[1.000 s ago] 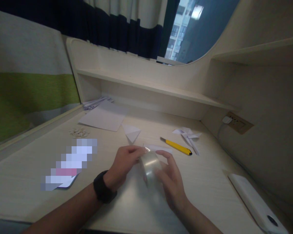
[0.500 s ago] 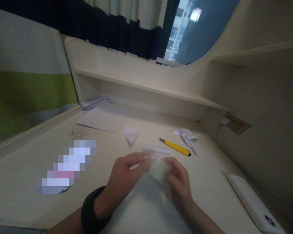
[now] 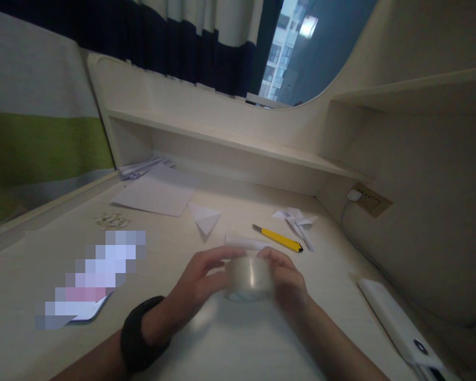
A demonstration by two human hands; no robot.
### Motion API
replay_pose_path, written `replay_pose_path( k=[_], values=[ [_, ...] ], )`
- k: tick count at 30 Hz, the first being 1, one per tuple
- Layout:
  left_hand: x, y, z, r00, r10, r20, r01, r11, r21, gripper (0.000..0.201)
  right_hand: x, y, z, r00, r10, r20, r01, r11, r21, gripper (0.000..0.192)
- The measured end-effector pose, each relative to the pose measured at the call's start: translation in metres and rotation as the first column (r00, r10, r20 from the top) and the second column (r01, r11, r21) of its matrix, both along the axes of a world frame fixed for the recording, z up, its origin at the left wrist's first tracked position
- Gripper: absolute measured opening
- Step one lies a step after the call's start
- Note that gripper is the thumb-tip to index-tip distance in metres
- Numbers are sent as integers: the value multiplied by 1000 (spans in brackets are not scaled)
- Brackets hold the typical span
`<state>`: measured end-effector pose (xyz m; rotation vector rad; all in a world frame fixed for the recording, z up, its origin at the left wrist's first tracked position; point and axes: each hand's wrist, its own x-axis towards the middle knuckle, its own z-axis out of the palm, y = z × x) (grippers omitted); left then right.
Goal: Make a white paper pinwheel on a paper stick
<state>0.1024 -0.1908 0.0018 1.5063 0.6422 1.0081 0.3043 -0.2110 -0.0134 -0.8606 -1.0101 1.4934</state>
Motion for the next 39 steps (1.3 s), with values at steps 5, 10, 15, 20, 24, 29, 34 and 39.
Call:
replay_pose_path(
  k=[5, 10, 15, 20, 24, 29, 34, 39],
  values=[
    [2, 13, 7, 956, -242, -163, 263, 957, 121, 32, 6, 8, 2, 994, 34, 101, -39, 998, 45, 25],
    [8, 18, 6, 936, -221, -275, 262, 957, 121, 23, 17, 12, 3, 923, -117, 367, -31, 927, 375, 26],
    [11, 20, -6, 969, -143, -200, 154, 987, 39, 22, 17, -10, 18, 744, -310, 592, -150, 786, 600, 34],
    [10, 21, -8, 979, -44, -197, 51, 998, 32, 26, 2, -24, 21, 568, -459, 683, -195, 731, 653, 42],
    [9, 21, -7, 976, 1, -218, 10, 999, 49, 28, -5, -19, 16, 524, -549, 651, -122, 708, 696, 32],
    [10, 21, -8, 971, -19, -237, 41, 995, 88, 27, -5, -10, 13, 479, -641, 599, -73, 651, 755, 17],
    [13, 21, -11, 968, -16, -251, 29, 998, 48, 29, -4, -1, 9, 418, -682, 600, -18, 654, 756, 15],
    [12, 22, -14, 968, 20, -249, -15, 1000, 20, 31, -6, 4, 11, 457, -621, 636, 58, 735, 676, 16]
  ],
)
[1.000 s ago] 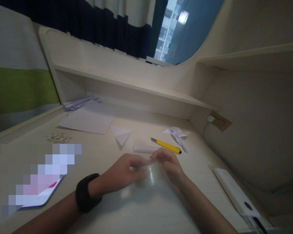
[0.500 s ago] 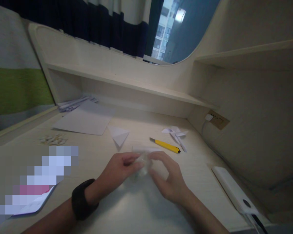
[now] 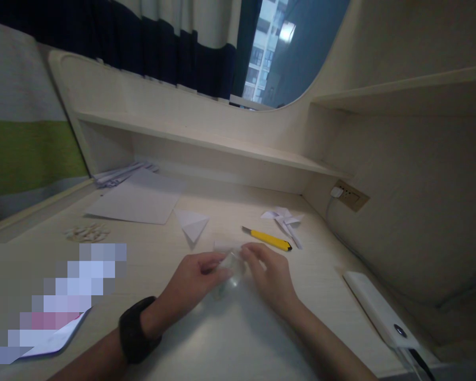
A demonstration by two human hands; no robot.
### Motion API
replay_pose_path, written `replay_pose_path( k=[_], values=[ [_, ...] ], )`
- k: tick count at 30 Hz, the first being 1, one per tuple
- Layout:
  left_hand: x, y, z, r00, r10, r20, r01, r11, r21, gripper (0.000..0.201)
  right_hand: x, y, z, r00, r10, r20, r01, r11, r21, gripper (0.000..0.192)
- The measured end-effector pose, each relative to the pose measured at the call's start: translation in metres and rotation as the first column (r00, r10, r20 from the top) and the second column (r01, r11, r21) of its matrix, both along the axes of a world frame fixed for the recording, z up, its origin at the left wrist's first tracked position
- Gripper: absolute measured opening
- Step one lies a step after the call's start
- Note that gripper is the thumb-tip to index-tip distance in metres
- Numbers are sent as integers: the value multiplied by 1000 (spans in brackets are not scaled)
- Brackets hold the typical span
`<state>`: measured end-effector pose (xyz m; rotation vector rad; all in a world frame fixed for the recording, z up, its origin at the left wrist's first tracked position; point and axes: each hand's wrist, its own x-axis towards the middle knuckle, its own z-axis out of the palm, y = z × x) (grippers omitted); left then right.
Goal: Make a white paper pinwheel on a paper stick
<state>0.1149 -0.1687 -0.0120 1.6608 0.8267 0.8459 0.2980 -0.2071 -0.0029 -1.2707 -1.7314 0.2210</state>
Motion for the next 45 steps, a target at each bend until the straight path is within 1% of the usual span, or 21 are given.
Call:
replay_pose_path(
  k=[3, 7, 11, 14, 17, 22, 24, 26, 29, 31, 34, 37, 39, 42, 45],
  values=[
    [0, 0, 1, 999, 24, 22, -24, 1000, -4, 30, -1, 0, 1, 1000, 24, -7, -24, 1000, 3, 14],
    [0, -1, 2, 999, 28, 31, -28, 999, -19, 29, 1, 2, 0, 997, 70, 19, -70, 997, 7, 29],
    [1, -1, 1, 999, 26, 36, -26, 999, -20, 34, 4, 7, -1, 994, 95, 60, -95, 996, -3, 32],
    [1, 0, -1, 999, 3, 42, -2, 999, -40, 35, 6, 11, -2, 996, 60, 71, -60, 998, -6, 30],
    [1, 1, -3, 998, -16, 61, 18, 999, -42, 35, 5, 14, -2, 999, 15, 40, -14, 1000, -18, 26],
    [1, 1, -5, 996, -40, 77, 44, 998, -48, 38, -2, 17, 2, 996, 20, -89, -31, 992, -125, 26],
    [1, 1, -6, 997, -32, 73, 35, 998, -52, 39, -4, 19, 3, 996, -2, -87, -10, 990, -143, 25],
    [1, 1, -7, 997, -20, 75, 23, 998, -50, 40, -5, 20, 5, 998, -31, -46, 24, 989, -145, 21],
    [1, -1, -6, 997, -12, 74, 16, 999, -49, 39, -6, 21, 7, 999, -47, 24, 50, 991, -125, 12],
    [1, -1, -5, 998, -10, 61, 12, 999, -47, 36, -6, 21, 8, 998, -39, 57, 44, 994, -104, 13],
    [2, -2, -5, 999, -33, 22, 33, 999, -16, 32, -6, 21, 9, 995, -3, 99, 6, 1000, -28, 11],
    [4, -1, -10, 994, -80, -69, 84, 995, 50, 24, -7, 19, 10, 985, 36, 167, -49, 996, 71, 11],
    [5, -1, -12, 988, -53, -144, 68, 993, 101, 22, -7, 17, 13, 979, 34, 202, -60, 990, 124, 12],
    [5, -1, -12, 982, 17, -186, 9, 990, 137, 24, -5, 14, 22, 983, 15, 185, -44, 987, 153, 11],
    [3, -2, -6, 990, -24, -137, 39, 994, 105, 26, -1, 14, 30, 991, 34, 127, -49, 992, 119, 11]
  ],
)
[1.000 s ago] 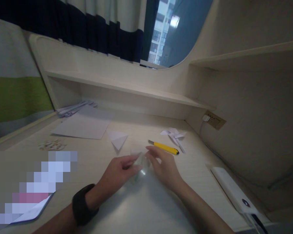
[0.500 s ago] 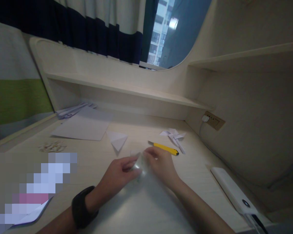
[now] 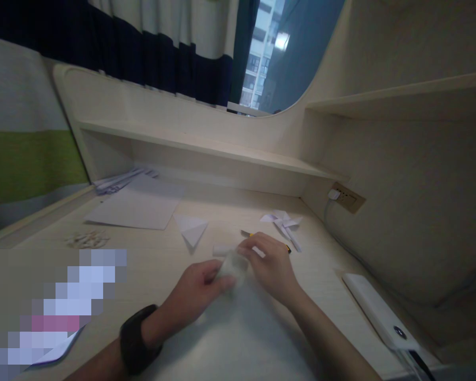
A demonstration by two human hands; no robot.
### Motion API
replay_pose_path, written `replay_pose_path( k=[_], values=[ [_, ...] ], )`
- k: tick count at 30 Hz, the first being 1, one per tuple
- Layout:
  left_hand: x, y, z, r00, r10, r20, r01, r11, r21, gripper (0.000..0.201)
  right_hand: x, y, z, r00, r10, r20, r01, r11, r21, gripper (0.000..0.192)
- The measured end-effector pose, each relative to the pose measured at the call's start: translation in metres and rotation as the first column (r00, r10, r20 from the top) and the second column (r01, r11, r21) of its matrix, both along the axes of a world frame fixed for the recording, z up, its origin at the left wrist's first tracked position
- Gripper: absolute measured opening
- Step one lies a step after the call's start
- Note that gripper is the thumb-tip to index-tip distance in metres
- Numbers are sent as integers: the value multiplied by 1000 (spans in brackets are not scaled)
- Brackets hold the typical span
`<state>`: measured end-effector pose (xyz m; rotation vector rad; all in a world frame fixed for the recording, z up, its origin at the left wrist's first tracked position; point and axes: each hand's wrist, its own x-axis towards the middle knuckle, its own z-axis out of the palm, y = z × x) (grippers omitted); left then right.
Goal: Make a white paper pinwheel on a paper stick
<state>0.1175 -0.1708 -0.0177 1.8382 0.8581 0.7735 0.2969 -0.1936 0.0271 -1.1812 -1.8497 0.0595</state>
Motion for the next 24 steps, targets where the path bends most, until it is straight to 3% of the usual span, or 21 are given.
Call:
replay_pose_path(
  k=[5, 10, 13, 16, 20, 24],
  values=[
    [-4, 0, 8, 998, -50, 40, 51, 999, -20, 28, 3, -4, 5, 996, 5, -91, -10, 998, -55, 11],
    [-8, 2, 12, 999, 37, -26, -36, 998, 46, 30, -1, -22, 13, 990, -14, -140, 17, 1000, 24, 10],
    [-10, 2, 15, 999, 28, -40, -28, 1000, 5, 36, 1, -25, 18, 984, -17, -178, 25, 999, 44, 10],
    [-10, 0, 15, 998, 41, -39, -43, 998, -53, 35, 11, -16, 17, 950, -60, -306, 45, 997, -55, 9],
    [-9, -2, 14, 999, 39, -32, -43, 991, -127, 67, 25, 2, 11, 884, -99, -458, 15, 983, -184, 12],
    [-12, -3, 15, 998, -51, 21, 51, 999, -11, 63, 30, 10, 5, 825, -86, -558, -44, 975, -216, 14]
  ],
)
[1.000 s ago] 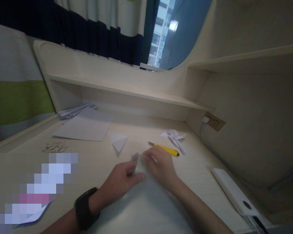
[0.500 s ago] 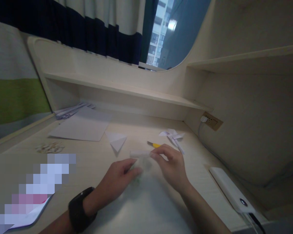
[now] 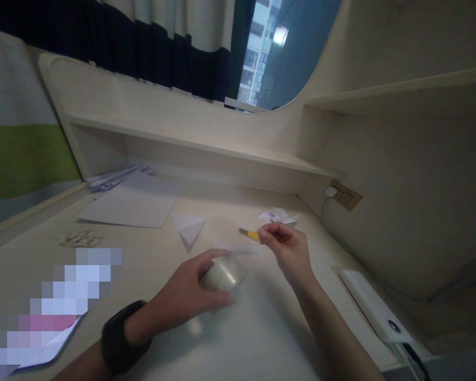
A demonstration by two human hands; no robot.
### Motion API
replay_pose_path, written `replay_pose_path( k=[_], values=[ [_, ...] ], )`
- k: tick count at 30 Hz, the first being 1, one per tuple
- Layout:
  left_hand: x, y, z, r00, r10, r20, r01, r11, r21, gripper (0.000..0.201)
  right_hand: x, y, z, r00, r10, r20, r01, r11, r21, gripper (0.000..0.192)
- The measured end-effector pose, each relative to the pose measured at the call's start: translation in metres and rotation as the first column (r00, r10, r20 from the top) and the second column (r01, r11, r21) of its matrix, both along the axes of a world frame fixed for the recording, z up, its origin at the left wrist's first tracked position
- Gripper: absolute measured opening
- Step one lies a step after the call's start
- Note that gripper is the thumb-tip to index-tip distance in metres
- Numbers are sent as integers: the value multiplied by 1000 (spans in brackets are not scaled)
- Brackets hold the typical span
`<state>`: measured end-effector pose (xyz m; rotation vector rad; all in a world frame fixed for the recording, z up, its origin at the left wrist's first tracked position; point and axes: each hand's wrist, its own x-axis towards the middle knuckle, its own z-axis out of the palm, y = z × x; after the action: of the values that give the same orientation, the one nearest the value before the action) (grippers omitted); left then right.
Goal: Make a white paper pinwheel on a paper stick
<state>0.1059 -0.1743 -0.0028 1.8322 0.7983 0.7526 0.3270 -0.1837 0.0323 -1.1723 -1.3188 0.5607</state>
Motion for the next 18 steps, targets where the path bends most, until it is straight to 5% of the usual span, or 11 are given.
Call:
replay_pose_path(
  k=[4, 9, 18],
  values=[
    [0, -1, 1, 1000, -3, -15, 3, 1000, -3, 68, -1, -8, 2, 1000, 2, -10, -1, 999, 39, 9],
    [2, -2, 1, 998, 12, -67, -11, 1000, 14, 73, -8, -40, 16, 967, -64, 248, -1, 968, 253, 6],
    [2, 1, -2, 969, 205, -136, -186, 972, 143, 44, -20, -75, 35, 959, -137, 248, 11, 892, 452, 16]
  ],
)
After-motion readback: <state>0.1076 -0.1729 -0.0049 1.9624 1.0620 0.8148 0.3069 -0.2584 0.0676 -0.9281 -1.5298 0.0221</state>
